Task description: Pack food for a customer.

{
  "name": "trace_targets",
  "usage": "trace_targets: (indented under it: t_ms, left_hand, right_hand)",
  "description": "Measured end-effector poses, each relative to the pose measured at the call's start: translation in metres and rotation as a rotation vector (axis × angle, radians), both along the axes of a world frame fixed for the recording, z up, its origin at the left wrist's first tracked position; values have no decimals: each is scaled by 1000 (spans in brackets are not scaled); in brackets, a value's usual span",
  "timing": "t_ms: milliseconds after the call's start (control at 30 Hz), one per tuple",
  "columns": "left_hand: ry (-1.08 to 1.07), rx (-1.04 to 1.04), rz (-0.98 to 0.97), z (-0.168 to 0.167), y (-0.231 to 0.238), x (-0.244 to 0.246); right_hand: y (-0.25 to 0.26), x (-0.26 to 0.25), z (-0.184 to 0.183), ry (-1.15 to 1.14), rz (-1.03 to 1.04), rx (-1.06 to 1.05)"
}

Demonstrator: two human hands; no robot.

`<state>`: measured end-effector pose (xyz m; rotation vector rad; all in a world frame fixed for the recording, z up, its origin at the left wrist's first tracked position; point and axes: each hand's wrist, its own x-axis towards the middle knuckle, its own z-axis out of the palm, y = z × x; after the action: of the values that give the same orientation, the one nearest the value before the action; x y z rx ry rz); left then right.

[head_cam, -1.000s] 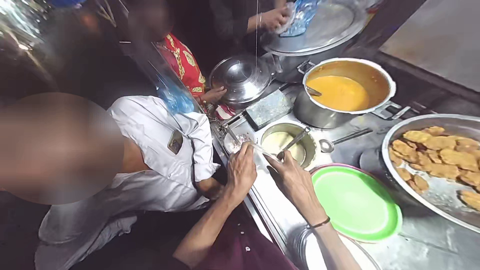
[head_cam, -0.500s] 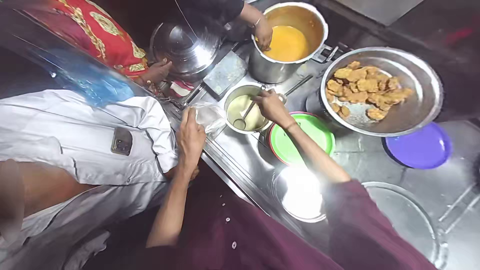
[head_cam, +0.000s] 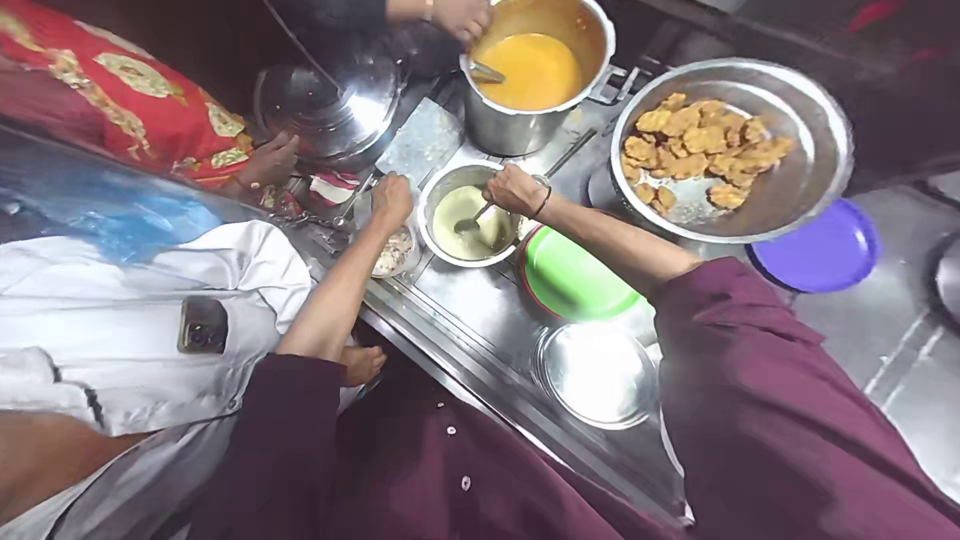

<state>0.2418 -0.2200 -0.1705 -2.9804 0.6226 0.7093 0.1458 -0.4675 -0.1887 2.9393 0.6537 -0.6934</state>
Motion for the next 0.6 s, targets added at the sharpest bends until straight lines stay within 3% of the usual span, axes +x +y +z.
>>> trace_targets:
  t_ms: [167, 333, 467, 600]
  left_hand:
    - [206, 27, 61, -43, -27, 28]
    - [213, 16, 75, -66, -35, 26]
    - [195, -60, 11, -59, -39, 19]
    - [167, -98, -63, -32, -56, 8]
  right_hand:
    - [-26, -44, -3, -66, -249, 56]
    - [-42, -86, -12, -178, -390, 105]
    - [-40, -109, -25, -221, -467, 98]
    - [-28, -119, -42, -307, -473, 68]
